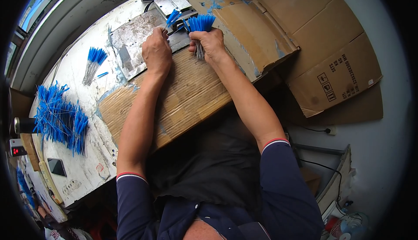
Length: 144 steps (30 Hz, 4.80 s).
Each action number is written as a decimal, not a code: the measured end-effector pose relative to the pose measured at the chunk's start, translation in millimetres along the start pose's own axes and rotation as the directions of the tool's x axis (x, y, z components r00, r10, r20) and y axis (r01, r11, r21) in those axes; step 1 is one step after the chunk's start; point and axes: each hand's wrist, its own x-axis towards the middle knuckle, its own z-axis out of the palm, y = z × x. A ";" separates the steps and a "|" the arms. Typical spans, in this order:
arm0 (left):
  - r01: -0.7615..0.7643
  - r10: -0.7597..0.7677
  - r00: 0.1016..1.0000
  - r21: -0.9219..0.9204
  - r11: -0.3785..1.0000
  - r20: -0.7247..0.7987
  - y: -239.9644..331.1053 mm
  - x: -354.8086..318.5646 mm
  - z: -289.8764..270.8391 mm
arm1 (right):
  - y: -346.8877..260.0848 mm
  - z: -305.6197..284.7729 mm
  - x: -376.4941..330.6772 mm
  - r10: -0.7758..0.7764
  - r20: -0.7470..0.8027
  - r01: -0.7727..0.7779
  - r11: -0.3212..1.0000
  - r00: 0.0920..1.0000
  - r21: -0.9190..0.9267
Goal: The worker is assembling bundles of blue fiber components by inserting them into an industrial assembly fixture.
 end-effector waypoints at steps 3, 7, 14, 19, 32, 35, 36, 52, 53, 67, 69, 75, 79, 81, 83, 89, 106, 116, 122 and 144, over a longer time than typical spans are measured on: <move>-0.074 0.074 0.997 0.015 0.997 -0.004 -2.5 -1.9 -0.5 | 0.7 0.5 -5.6 -0.032 -0.013 0.032 0.998 0.999 0.046; -0.061 0.048 0.987 0.083 0.995 0.153 3.6 -2.8 -4.1 | -0.4 -3.7 -9.7 0.001 -0.026 0.001 0.998 1.000 0.069; -0.147 0.143 0.988 0.074 0.986 0.065 2.4 -3.3 -2.7 | 3.2 -0.7 -13.7 -0.037 -0.018 0.036 0.998 0.999 -0.056; -0.191 0.160 0.966 0.141 0.971 0.204 0.2 -2.9 -4.0 | 2.5 8.4 -17.0 -0.101 -0.081 0.094 0.992 0.992 -0.085; -0.014 0.015 1.000 0.100 0.995 -0.009 -2.8 3.3 -8.8 | 5.4 24.2 0.2 -0.142 -0.199 0.086 0.960 0.970 -0.267; -0.042 0.047 0.997 0.086 0.995 -0.058 -1.5 4.5 -10.2 | 5.8 26.1 1.5 -0.130 -0.215 0.070 0.961 0.968 -0.266; -0.061 0.067 0.993 0.072 0.996 -0.094 -1.2 4.9 -10.2 | 6.2 26.0 1.3 -0.134 -0.210 0.077 0.963 0.968 -0.260; -0.138 0.136 0.989 0.038 0.990 0.053 -2.7 -0.1 -2.9 | 2.5 6.2 -8.8 -0.039 -0.052 0.045 0.991 0.998 0.126; -0.138 0.136 0.989 0.038 0.990 0.053 -2.7 -0.4 -2.9 | 1.9 4.0 -8.8 -0.028 -0.049 0.032 0.995 0.998 0.092; -0.149 0.136 0.983 0.102 0.984 0.125 -3.7 -1.7 -1.4 | 0.2 -6.8 -13.2 -0.008 0.038 0.008 1.000 0.999 0.012; -0.088 0.077 0.991 0.096 0.992 0.113 -5.6 -2.0 -1.9 | 0.4 -3.2 -13.2 0.009 0.048 -0.007 0.999 0.999 -0.046; 0.000 -0.003 0.999 0.048 0.999 0.049 -4.6 -0.4 -2.9 | -0.4 11.8 -3.0 -0.115 -0.021 0.107 0.966 0.993 -0.234; 0.000 -0.001 1.000 0.032 1.000 0.030 -3.1 0.5 -4.7 | 3.9 17.5 7.8 -0.109 -0.104 0.069 0.940 0.989 -0.334; -0.018 0.017 1.000 0.064 0.998 0.014 -1.5 0.7 -6.1 | 4.5 19.8 8.3 -0.105 -0.114 0.059 0.937 0.988 -0.345; -0.037 0.037 0.999 0.095 0.995 -0.005 -0.5 1.7 -6.8 | 3.7 21.5 9.1 -0.104 -0.124 0.053 0.933 0.987 -0.356; -0.112 0.119 0.991 0.092 0.989 -0.068 -7.2 5.6 -1.5 | 6.5 22.4 16.3 -0.107 -0.180 0.036 0.933 0.978 -0.358; -0.134 0.129 0.989 0.057 0.989 0.078 -3.7 0.3 -3.6 | 5.2 1.7 -5.6 -0.061 0.027 0.059 0.996 0.998 0.062; -0.200 0.192 0.971 0.047 0.979 0.145 -3.9 -1.8 -1.2 | 1.7 0.8 -10.5 -0.034 0.035 0.038 0.994 0.999 -0.104; -0.126 0.113 0.985 0.098 0.987 0.132 -7.8 -2.1 1.2 | 3.0 9.5 -3.6 -0.068 -0.022 0.062 0.975 0.997 -0.213; -0.070 0.071 0.997 -0.034 0.997 0.027 -1.1 1.2 -4.7 | 7.7 16.9 11.3 -0.148 -0.092 0.142 0.988 0.985 -0.066</move>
